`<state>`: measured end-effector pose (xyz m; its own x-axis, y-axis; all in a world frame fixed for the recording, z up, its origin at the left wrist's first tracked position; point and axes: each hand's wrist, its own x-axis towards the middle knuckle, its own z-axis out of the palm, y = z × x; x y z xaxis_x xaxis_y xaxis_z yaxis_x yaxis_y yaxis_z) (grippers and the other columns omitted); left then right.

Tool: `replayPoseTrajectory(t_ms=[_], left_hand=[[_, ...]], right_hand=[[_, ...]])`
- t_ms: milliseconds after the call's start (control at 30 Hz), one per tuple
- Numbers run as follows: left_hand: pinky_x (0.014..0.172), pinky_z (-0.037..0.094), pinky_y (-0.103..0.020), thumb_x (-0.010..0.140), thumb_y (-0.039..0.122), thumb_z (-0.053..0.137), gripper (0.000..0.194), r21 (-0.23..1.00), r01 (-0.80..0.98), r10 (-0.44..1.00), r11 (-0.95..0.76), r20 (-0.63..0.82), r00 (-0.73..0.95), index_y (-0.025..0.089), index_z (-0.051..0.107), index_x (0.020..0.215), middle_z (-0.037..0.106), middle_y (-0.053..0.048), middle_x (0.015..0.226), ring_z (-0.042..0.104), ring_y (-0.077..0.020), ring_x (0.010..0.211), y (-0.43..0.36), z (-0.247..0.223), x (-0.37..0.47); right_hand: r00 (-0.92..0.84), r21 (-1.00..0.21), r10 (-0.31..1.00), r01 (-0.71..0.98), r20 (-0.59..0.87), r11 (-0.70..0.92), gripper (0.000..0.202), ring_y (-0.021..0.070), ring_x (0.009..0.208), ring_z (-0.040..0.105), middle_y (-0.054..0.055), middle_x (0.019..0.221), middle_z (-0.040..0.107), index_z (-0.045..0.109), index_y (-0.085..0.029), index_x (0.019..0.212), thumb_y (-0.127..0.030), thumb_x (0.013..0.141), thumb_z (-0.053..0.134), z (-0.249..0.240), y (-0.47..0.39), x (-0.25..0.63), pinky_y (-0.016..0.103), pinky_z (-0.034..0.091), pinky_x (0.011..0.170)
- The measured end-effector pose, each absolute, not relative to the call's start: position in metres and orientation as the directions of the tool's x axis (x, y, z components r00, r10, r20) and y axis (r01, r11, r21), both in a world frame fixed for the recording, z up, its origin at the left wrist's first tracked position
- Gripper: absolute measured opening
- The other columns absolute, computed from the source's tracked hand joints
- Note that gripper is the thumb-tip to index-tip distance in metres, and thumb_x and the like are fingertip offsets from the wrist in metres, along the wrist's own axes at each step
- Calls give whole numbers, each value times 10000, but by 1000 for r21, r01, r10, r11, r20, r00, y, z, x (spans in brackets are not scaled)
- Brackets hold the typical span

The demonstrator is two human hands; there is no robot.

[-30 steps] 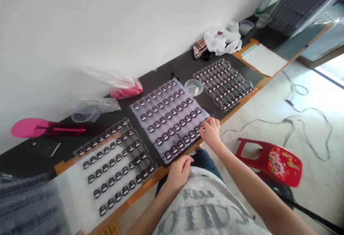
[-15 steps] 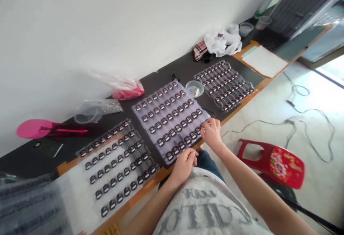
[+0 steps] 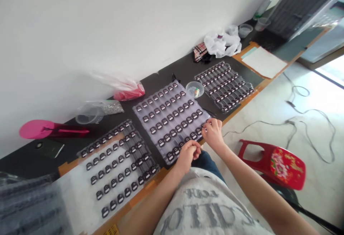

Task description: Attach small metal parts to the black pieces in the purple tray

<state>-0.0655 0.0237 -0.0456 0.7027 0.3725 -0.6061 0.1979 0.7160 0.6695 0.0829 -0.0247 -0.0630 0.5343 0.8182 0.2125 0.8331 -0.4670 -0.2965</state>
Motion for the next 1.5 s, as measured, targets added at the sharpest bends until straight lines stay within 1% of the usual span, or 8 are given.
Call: replayPoseTrajectory(t_ms=[267,467,600,900,1067,1200,1367,1500], left_hand=[[483,306,-189,750,378,587,255,550,-83,434,831,-549,714,136,552,824,505,6,679,440,-66,553,31,-46,-44],[563,376,-186,702,335,678,246,366,-239,412,899,-524,746,148,578,826,569,6,744,509,-76,633,33,-36,-44],[641,421,-199,700,301,689,224,293,-290,403,911,-486,775,146,610,840,608,-4,777,554,-90,693,32,-34,-48],[671,446,-217,741,316,648,191,291,-368,463,883,-413,784,139,616,805,614,-15,776,566,-102,706,36,-24,-52],[710,450,-234,728,375,650,247,264,-379,461,887,-459,759,135,599,756,600,-16,733,569,-118,726,39,-11,-50],[701,447,-239,739,427,624,307,231,-365,432,902,-474,767,124,603,785,601,-36,753,567,-131,737,39,-6,-49],[542,389,-194,778,445,572,330,170,-362,399,917,-426,812,116,587,758,518,-2,635,451,-70,539,41,-4,-53],[513,344,-178,796,472,533,365,164,-337,374,927,-348,860,111,590,796,438,13,607,396,-61,524,43,-1,-57]], right_hand=[[489,-372,826,849,281,-376,115,243,950,371,105,965,443,603,-155,744,-176,779,495,-22,-27,62,398,346,847],[437,-417,852,858,288,-299,87,238,934,392,98,958,453,604,-163,749,-169,771,520,3,-27,44,411,383,834],[407,-421,853,871,328,-253,73,225,908,402,98,934,462,600,-152,744,-162,769,532,15,-26,39,395,405,825],[372,-430,851,881,371,-198,62,219,911,414,92,944,475,603,-163,800,-183,781,547,36,-20,31,388,410,835],[347,-423,866,888,359,-180,96,223,919,420,100,964,479,611,-160,851,-193,793,542,46,-19,24,396,404,842],[345,-446,874,878,341,-173,137,221,914,434,99,969,484,621,-173,903,-200,796,540,51,-20,20,404,403,845],[470,-578,826,784,310,-229,144,207,901,490,75,950,519,628,-202,910,-222,786,558,51,-23,33,394,417,840],[564,-798,821,534,90,-279,159,168,826,550,57,987,545,615,-220,930,-260,795,541,47,-21,46,332,469,754]])
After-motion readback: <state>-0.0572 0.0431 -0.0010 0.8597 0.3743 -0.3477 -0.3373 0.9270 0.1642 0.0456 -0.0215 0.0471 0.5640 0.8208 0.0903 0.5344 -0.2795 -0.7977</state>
